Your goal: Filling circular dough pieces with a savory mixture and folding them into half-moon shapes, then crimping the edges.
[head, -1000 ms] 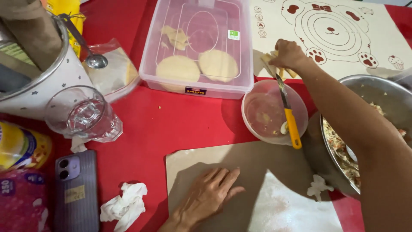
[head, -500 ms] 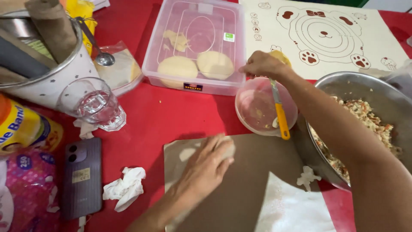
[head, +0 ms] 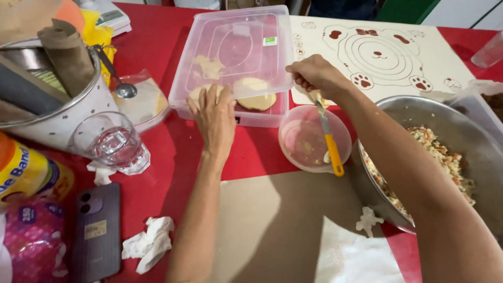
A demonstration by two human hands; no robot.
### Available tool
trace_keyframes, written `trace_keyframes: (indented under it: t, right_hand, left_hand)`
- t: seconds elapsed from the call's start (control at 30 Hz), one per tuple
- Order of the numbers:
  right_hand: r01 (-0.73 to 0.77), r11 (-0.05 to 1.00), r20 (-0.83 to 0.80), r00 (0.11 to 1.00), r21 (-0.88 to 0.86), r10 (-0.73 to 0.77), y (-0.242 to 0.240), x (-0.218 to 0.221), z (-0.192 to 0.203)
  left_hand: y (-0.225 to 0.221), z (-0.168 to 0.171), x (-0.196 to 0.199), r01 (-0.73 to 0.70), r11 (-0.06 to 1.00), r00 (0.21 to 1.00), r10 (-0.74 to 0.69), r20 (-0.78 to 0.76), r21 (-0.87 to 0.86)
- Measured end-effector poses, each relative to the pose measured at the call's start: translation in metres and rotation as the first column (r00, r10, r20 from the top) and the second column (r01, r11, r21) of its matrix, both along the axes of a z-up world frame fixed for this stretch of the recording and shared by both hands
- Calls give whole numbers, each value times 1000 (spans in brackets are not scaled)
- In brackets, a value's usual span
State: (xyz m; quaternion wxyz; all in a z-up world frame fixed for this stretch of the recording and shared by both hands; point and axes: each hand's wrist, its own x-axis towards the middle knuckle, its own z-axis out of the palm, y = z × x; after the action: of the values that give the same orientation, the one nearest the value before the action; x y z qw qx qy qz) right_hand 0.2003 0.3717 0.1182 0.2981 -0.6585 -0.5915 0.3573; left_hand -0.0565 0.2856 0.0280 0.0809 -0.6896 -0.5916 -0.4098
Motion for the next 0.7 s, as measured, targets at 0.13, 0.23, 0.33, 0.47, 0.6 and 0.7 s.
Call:
trace_keyframes:
  t: [0.13, 0.23, 0.33, 0.47, 0.6, 0.7]
  right_hand:
    - [-112, 989, -291, 947, 94, 135, -21, 3, 19]
    - [-240, 955, -425, 857, 175, 293, -14, 7, 4]
    - [-527, 811, 410, 818, 254, 403, 4, -3, -24]
    - [-692, 718, 865, 317, -69, 388, 26, -26, -65]
    - [-752, 650, 990, -28, -113, 140, 80, -27, -132]
    - [-852, 520, 998, -64, -56, 4, 80, -28, -129]
  left_hand:
    - [10, 7, -4, -1, 1000, 992, 1, 128, -3]
    - [9, 13, -7, -2, 1000, 996, 0, 85, 25]
    - [6, 19, -8, 22, 1000, 991, -21, 134, -7]
    - [7, 14, -9, 35, 999, 988, -36, 148, 8]
    - [1, 25, -8, 48, 998, 978, -38, 207, -45]
    - [-2, 27, -7, 84, 996, 979, -74, 189, -42]
